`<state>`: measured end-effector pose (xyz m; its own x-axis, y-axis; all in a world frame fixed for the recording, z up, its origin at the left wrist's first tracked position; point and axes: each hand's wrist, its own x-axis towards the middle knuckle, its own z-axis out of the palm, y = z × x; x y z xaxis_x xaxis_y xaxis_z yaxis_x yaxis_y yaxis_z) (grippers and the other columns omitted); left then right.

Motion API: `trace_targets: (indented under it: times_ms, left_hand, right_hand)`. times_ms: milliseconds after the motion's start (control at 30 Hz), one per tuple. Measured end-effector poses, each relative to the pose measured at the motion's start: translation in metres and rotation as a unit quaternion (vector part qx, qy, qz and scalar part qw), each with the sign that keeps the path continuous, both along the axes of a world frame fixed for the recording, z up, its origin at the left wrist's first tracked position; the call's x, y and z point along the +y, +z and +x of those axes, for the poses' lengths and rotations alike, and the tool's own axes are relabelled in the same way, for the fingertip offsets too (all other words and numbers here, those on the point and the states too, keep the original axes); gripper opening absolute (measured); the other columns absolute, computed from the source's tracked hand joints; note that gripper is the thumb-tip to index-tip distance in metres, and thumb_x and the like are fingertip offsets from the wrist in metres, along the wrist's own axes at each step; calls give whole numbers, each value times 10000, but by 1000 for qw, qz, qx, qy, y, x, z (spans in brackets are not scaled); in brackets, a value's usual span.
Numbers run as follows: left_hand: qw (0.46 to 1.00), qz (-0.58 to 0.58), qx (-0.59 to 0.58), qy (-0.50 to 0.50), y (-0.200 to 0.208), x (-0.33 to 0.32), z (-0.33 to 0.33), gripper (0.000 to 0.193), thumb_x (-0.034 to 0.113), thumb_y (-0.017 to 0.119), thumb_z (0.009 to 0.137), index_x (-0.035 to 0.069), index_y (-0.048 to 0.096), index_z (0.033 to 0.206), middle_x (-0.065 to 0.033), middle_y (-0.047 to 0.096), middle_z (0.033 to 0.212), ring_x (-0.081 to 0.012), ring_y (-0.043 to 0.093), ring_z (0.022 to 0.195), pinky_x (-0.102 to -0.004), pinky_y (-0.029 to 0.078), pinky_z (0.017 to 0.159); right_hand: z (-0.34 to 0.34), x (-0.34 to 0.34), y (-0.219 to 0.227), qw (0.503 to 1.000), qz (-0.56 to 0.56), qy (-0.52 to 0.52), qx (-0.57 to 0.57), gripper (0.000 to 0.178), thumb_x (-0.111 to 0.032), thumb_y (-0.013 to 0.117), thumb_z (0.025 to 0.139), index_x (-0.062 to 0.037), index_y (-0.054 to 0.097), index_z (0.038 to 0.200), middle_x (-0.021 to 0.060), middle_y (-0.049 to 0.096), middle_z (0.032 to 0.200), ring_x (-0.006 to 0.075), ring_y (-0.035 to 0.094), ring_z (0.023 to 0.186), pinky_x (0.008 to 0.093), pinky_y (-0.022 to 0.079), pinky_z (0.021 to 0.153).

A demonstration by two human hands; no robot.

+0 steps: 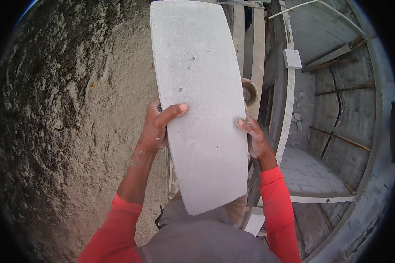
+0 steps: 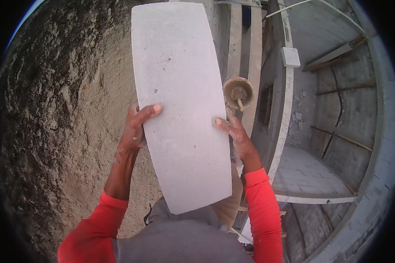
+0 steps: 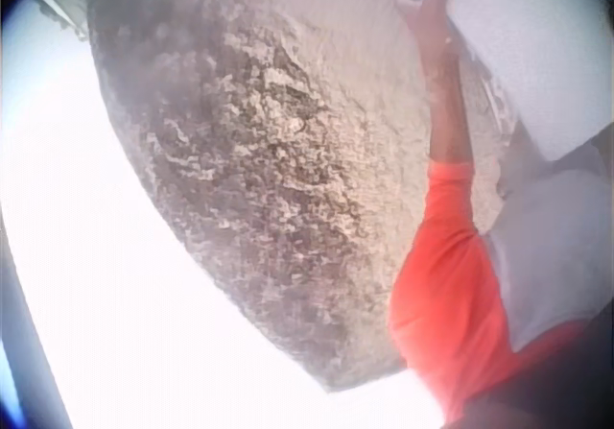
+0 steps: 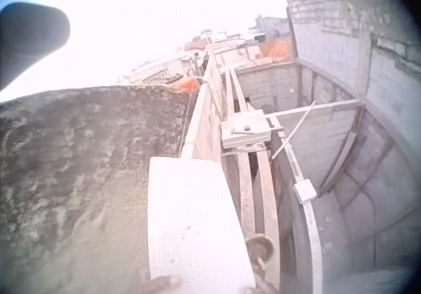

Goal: The person applies cement to a curved wall using a trowel and places white rectangular tiles onto the wall, adjusting their positions. The person repeatedly scoops cement from a bucket and spreads it along the wall before setting each tile.

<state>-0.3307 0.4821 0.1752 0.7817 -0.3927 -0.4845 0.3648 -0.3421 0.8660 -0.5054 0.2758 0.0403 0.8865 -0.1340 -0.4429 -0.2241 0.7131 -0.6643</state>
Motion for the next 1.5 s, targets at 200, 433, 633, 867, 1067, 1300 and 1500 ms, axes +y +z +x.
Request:
trace_targets:
  times_ms: [200,433,633,867,1067,1300,1500]
  left_hand:
    - [974,154,-162,44,86,66,41,964,392,850,788,-206,484,1450,-382,673,1180,-448,761,994,-479,647,848]
    - [921,311,-224,68,91,128,55,798,289,931,761,-98,609,1382,-281,782,1152,-337,810,915,-425,667,849]
    - [875,418,-240,51,17,178,42,888,352,977,727,-109,597,1384,-317,775,1182,-423,784,1087,-448,604,1018]
    - [868,457,-187,62,-66,205,7,990,378,983,725,-113,541,1462,-342,759,1221,-449,758,1163,-471,581,1065]
    - [848,501,-170,26,-118,213,-15,992,422,965,731,-80,493,1445,-346,764,1171,-503,746,1126,-515,568,1063]
    - [858,492,-145,20,-170,226,-22,966,426,953,741,-67,487,1428,-339,768,1159,-516,739,1124,-535,557,1065]
    - [859,485,-162,12,-207,243,-41,1031,441,963,737,-93,465,1466,-351,763,1166,-514,740,1126,-532,567,1042]
  right_hand:
    - [-62,-3,-23,987,-29,-20,155,797,-473,717,1033,29,486,1608,242,692,1430,330,754,1144,459,571,1035]
    - [-257,-58,-84,858,-282,2,429,548,-382,815,991,50,717,1313,141,778,1074,223,749,901,394,620,808]
    - [-400,-81,-74,783,-361,21,505,345,-269,793,993,49,744,1117,104,744,882,207,696,622,339,537,504]
    - [-448,-76,-42,769,-347,43,535,396,-274,793,987,72,730,1168,149,757,902,265,753,628,354,576,514]
    - [-438,-75,-35,776,-330,59,534,512,-283,792,986,85,688,1327,191,778,1092,269,774,701,355,593,574]
    - [-440,-70,-14,780,-329,70,527,508,-279,784,993,80,678,1336,171,771,1136,244,781,760,351,594,606]
    - [-478,-57,-3,758,-328,63,561,520,-277,791,992,84,666,1343,165,770,1078,235,774,737,356,588,591]
